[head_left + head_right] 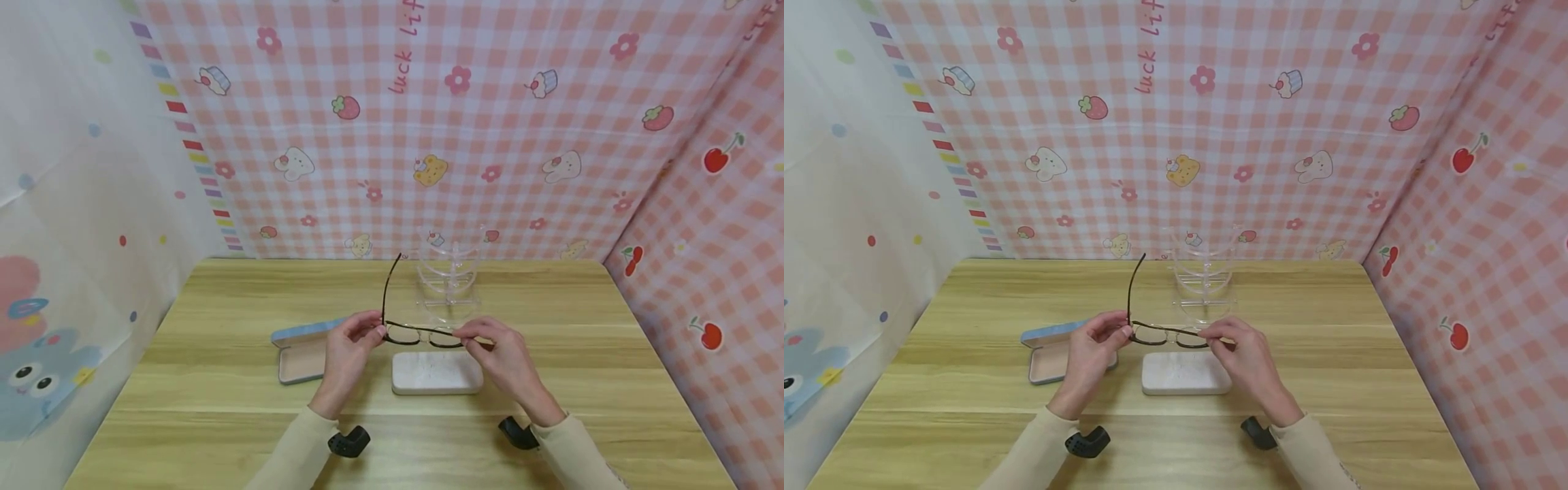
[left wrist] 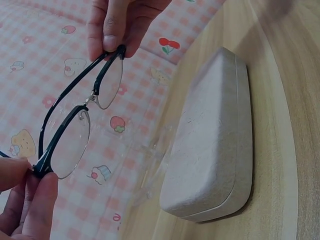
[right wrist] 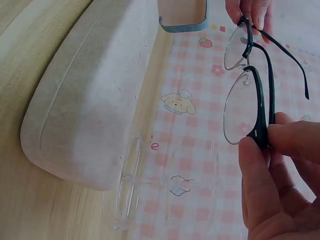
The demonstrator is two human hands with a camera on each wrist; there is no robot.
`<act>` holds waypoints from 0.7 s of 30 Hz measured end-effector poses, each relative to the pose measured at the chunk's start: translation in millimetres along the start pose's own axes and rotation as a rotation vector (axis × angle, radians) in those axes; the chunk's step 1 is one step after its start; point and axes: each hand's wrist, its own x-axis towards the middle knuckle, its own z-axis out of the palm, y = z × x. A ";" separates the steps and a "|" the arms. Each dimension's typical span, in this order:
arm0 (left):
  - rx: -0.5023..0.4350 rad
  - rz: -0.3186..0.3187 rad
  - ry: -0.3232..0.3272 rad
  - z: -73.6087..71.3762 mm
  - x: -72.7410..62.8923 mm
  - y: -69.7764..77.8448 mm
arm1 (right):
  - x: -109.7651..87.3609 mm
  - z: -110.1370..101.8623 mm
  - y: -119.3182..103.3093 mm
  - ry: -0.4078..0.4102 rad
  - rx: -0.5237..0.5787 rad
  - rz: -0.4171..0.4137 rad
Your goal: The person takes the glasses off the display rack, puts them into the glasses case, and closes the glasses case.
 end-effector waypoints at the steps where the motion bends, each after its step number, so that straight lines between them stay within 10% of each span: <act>1: 0.000 0.001 0.001 0.2 0.1 0.0 | 0.3 0.0 -0.2 -0.003 0.003 0.007; 21: 0.122 0.085 -0.007 -3.2 -0.3 5.6 | 5.4 2.3 -4.7 -0.003 0.007 -0.012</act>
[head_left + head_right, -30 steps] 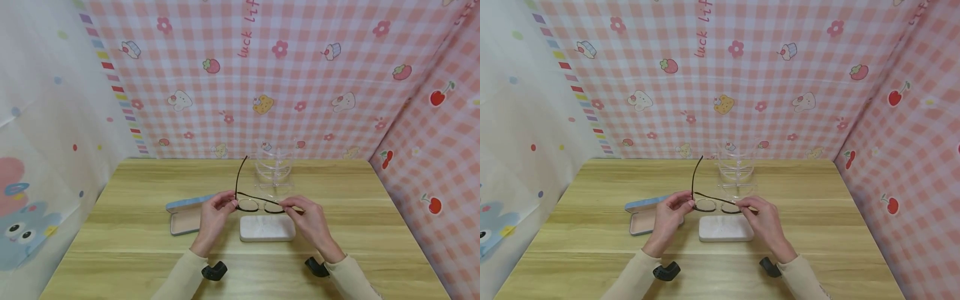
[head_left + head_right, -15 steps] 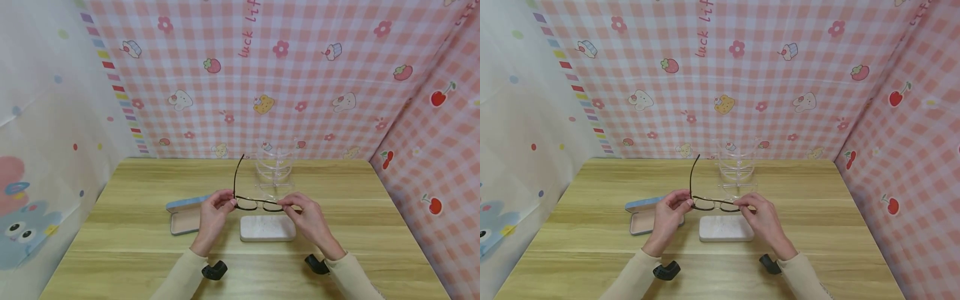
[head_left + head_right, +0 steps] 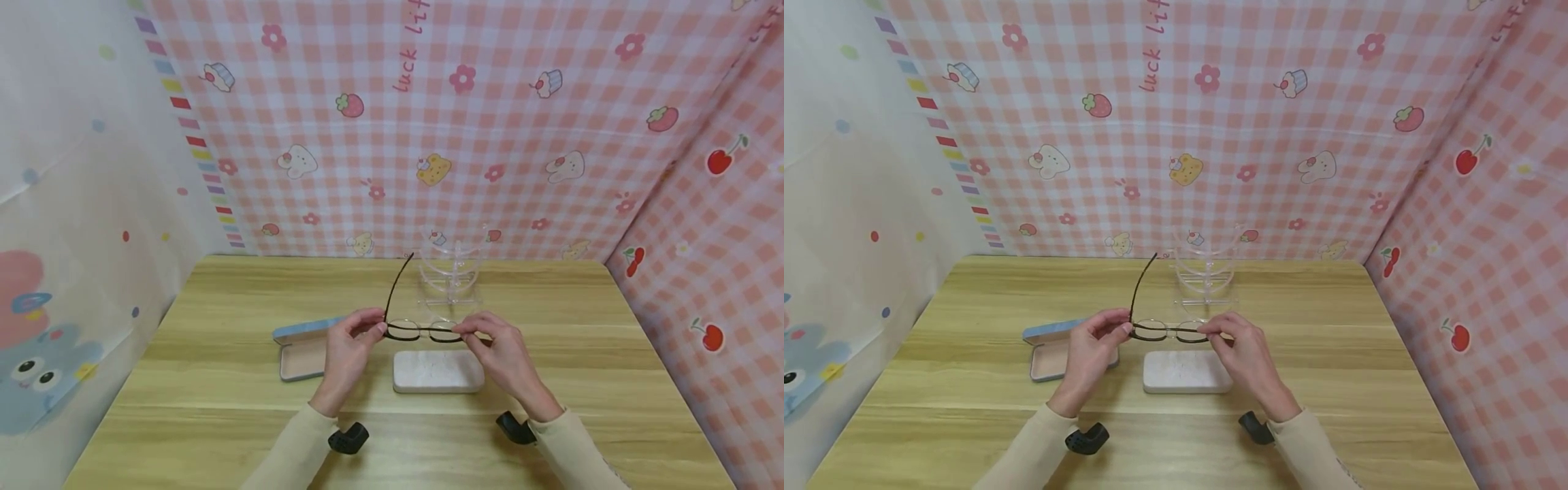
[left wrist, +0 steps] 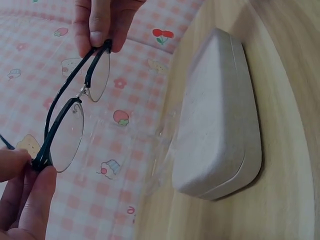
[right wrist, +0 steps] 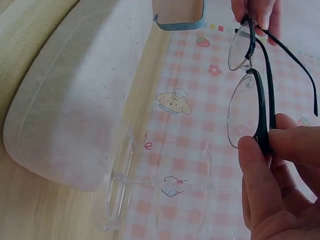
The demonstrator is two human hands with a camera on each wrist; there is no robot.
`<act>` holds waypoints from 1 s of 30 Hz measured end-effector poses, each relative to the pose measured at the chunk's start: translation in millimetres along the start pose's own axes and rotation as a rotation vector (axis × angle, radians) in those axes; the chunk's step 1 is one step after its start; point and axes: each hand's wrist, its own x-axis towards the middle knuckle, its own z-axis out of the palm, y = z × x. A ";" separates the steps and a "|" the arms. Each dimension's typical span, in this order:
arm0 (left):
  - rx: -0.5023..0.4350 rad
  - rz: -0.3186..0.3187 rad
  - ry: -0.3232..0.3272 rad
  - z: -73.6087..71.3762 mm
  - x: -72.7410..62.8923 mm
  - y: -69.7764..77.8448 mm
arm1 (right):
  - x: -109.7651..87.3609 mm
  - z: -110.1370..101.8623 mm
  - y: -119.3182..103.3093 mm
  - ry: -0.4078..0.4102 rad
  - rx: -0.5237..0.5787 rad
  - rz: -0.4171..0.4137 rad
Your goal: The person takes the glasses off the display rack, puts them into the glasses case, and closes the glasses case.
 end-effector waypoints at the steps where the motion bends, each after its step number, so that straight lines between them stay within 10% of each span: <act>1: 0.030 0.020 -0.003 -0.7 -0.3 0.5 | 0.3 0.1 -0.3 0.002 -0.002 -0.002; 16: 0.309 0.161 -0.112 -11.2 2.0 3.5 | 2.6 4.8 -3.7 0.025 0.015 0.012; 30: 0.358 0.189 -0.147 -16.2 1.7 6.0 | 3.3 6.9 -7.1 0.028 0.035 0.036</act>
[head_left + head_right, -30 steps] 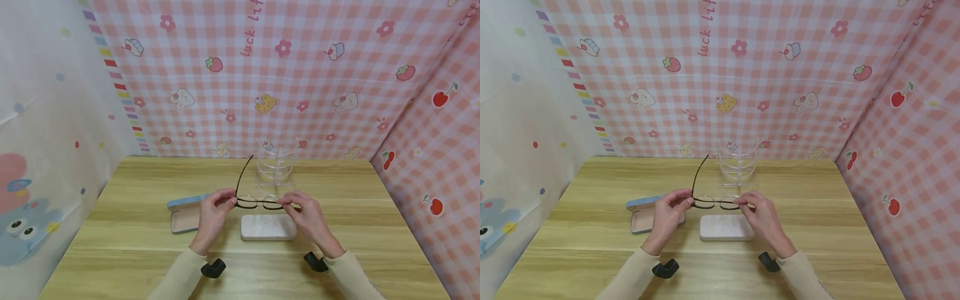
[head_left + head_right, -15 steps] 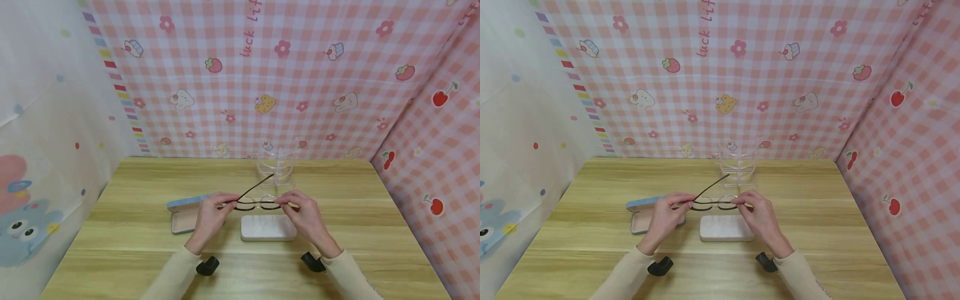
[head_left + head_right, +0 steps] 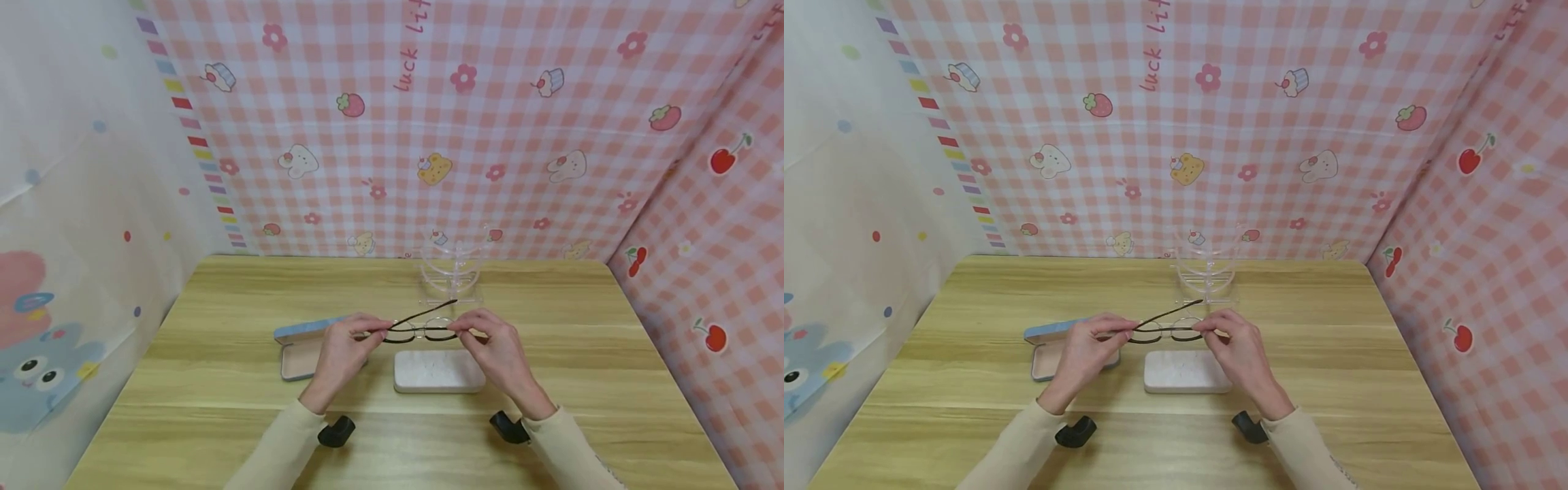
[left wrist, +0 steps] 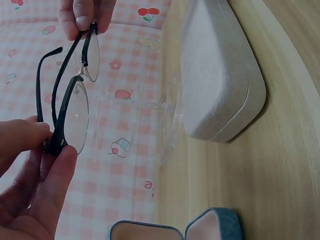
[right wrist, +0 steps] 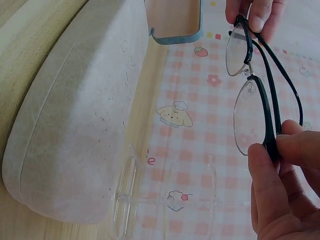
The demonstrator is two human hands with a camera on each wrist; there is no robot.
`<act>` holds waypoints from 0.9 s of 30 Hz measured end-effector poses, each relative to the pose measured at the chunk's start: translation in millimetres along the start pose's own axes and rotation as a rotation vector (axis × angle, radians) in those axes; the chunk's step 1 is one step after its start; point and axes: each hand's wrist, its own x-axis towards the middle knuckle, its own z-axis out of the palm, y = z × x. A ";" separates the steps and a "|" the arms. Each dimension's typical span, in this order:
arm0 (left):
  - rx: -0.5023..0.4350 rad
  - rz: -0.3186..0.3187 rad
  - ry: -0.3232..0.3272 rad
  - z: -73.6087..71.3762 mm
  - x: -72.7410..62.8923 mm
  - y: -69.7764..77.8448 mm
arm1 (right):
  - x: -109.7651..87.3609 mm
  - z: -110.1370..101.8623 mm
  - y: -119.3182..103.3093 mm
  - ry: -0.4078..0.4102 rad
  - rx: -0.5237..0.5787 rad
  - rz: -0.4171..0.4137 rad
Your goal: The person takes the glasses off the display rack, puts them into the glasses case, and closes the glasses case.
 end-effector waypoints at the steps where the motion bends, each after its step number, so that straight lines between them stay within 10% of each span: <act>1: 0.007 0.007 0.001 -0.2 0.1 0.5 | -0.1 0.2 -0.2 0.001 0.004 0.003; 17: 0.194 0.111 -0.008 -6.8 0.8 4.9 | 3.0 7.5 -1.1 0.037 0.040 0.050; 27: 0.115 0.132 -0.103 -19.5 3.3 -0.3 | 8.6 11.1 1.3 0.032 0.084 0.063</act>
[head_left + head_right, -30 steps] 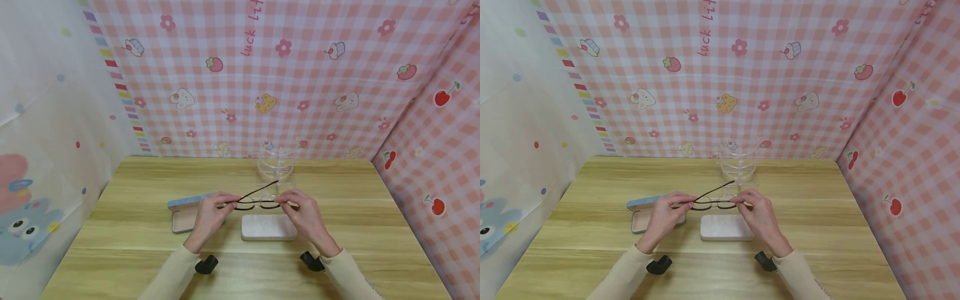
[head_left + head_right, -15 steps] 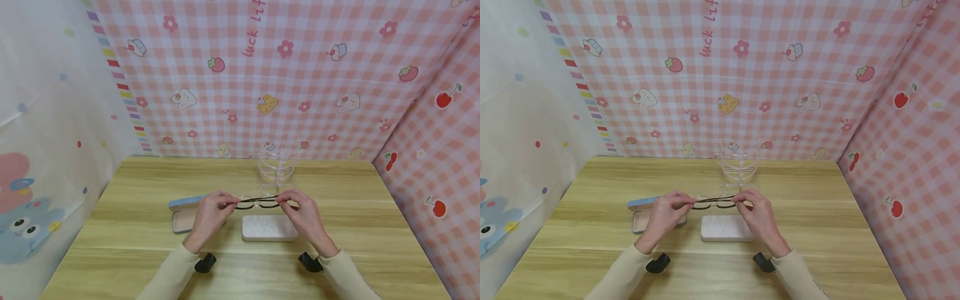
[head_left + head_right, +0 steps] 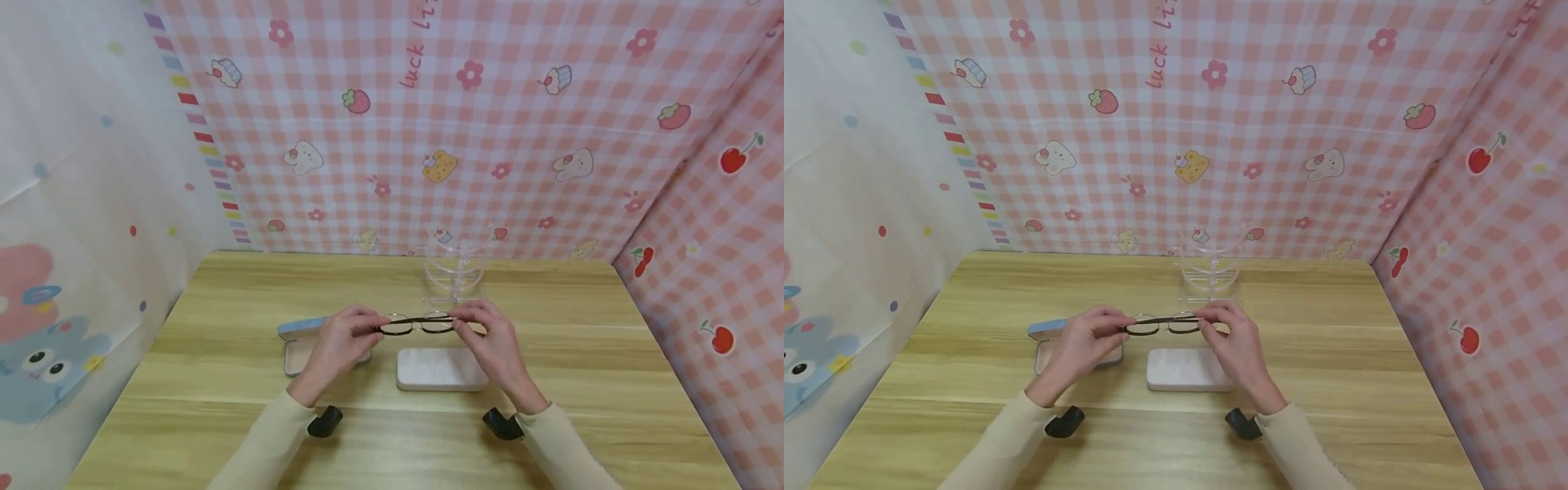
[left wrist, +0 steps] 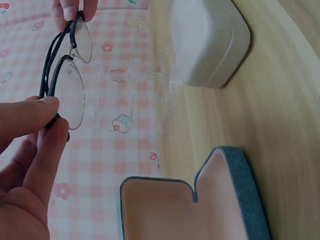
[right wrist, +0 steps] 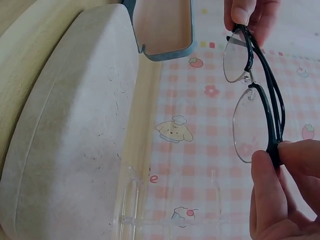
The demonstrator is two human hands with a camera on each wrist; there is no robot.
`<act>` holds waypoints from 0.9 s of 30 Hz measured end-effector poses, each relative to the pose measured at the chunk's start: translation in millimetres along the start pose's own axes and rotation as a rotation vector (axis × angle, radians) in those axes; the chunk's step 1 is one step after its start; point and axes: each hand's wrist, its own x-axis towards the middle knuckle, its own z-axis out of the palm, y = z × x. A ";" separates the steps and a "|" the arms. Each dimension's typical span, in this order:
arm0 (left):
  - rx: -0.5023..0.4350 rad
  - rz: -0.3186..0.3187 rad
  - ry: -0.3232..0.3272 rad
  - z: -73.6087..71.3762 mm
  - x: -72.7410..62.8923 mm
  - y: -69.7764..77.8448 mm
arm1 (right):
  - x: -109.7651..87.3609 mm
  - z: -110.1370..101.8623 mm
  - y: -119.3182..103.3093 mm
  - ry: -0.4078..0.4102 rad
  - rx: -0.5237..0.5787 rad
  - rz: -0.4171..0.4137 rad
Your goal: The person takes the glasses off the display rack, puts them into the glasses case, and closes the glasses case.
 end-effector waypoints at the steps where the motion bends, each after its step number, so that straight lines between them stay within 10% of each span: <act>1: -0.009 0.007 -0.005 -0.9 -0.4 -1.2 | 0.5 -0.5 -0.1 -0.010 0.001 0.007; 10: -0.022 0.029 0.044 -6.5 -4.3 -9.3 | 1.7 -3.1 -5.5 -0.152 0.089 0.094; 27: -0.203 -0.204 0.109 -26.8 -18.4 -21.3 | 4.6 16.3 -12.7 -0.199 0.044 0.016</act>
